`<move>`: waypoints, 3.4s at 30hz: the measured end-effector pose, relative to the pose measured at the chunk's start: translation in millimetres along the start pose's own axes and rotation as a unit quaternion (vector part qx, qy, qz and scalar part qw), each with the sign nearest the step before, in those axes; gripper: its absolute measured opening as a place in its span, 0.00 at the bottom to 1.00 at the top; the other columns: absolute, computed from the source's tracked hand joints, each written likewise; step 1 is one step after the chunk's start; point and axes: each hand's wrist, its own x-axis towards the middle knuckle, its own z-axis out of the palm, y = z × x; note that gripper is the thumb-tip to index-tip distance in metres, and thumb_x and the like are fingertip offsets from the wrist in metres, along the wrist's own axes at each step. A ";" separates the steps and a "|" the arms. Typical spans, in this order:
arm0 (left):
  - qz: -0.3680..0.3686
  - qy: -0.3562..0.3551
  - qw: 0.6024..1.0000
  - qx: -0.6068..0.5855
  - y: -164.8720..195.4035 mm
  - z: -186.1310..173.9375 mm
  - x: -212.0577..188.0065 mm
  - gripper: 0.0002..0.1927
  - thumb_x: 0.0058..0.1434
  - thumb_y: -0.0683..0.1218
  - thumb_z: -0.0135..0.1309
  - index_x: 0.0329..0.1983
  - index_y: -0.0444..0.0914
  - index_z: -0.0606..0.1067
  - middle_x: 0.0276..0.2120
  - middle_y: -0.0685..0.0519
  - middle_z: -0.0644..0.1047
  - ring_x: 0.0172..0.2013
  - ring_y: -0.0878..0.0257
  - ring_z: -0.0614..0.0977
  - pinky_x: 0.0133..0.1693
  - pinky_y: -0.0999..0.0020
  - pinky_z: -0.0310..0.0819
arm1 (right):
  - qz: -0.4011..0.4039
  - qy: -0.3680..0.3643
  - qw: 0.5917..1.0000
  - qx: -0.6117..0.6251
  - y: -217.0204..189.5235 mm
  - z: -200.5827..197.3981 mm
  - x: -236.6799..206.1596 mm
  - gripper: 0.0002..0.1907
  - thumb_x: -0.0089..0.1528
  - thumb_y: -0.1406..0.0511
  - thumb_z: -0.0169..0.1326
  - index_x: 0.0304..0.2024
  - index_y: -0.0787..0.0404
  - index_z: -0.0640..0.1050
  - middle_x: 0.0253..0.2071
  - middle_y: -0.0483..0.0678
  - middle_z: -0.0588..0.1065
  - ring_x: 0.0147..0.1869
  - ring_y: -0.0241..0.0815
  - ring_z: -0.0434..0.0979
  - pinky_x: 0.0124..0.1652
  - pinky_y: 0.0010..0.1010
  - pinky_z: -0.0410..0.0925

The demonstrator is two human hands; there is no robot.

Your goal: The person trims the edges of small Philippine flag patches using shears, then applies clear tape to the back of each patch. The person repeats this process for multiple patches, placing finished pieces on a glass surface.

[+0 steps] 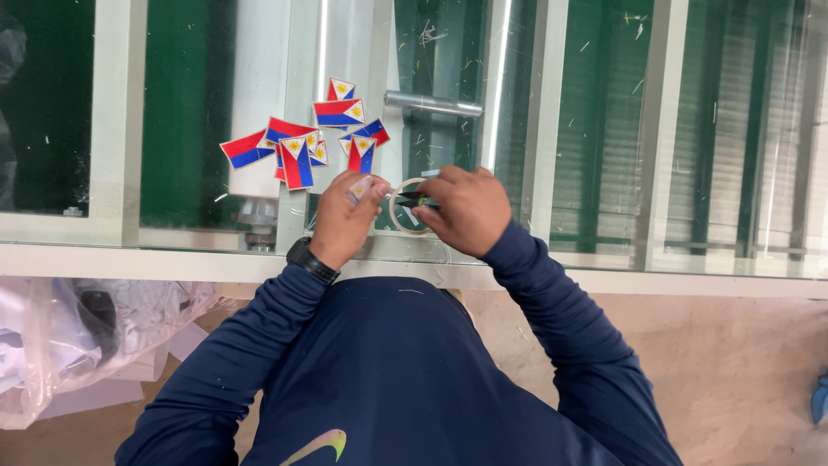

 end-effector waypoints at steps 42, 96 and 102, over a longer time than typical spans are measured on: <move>-0.237 -0.252 0.917 -0.199 51.4 -6.5 -38.0 0.16 0.72 0.46 0.43 0.57 0.32 0.71 0.44 0.49 0.80 0.44 0.63 0.86 0.43 0.70 0.83 | -0.279 0.262 0.920 -0.086 -24.7 -1.5 -23.6 0.14 0.55 0.66 0.66 0.44 0.61 0.83 0.29 0.41 0.73 0.28 0.36 0.64 0.36 0.32 0.64; -0.061 -0.173 0.968 -0.172 35.4 12.1 -44.2 0.13 0.75 0.45 0.36 0.50 0.32 0.68 0.40 0.45 0.82 0.41 0.63 0.87 0.45 0.71 0.81 | 0.256 0.138 0.838 0.461 -39.8 36.0 -33.7 0.05 0.65 0.70 0.57 0.37 0.68 0.80 0.32 0.45 0.73 0.36 0.32 0.73 0.36 0.24 0.68; -0.091 -0.132 0.969 -0.187 28.3 17.4 -38.8 0.12 0.74 0.46 0.46 0.45 0.30 0.69 0.36 0.47 0.82 0.36 0.65 0.85 0.39 0.71 0.80 | 0.300 0.114 0.798 0.510 -40.5 37.7 -37.3 0.08 0.66 0.67 0.56 0.42 0.68 0.81 0.31 0.45 0.78 0.34 0.30 0.76 0.35 0.23 0.69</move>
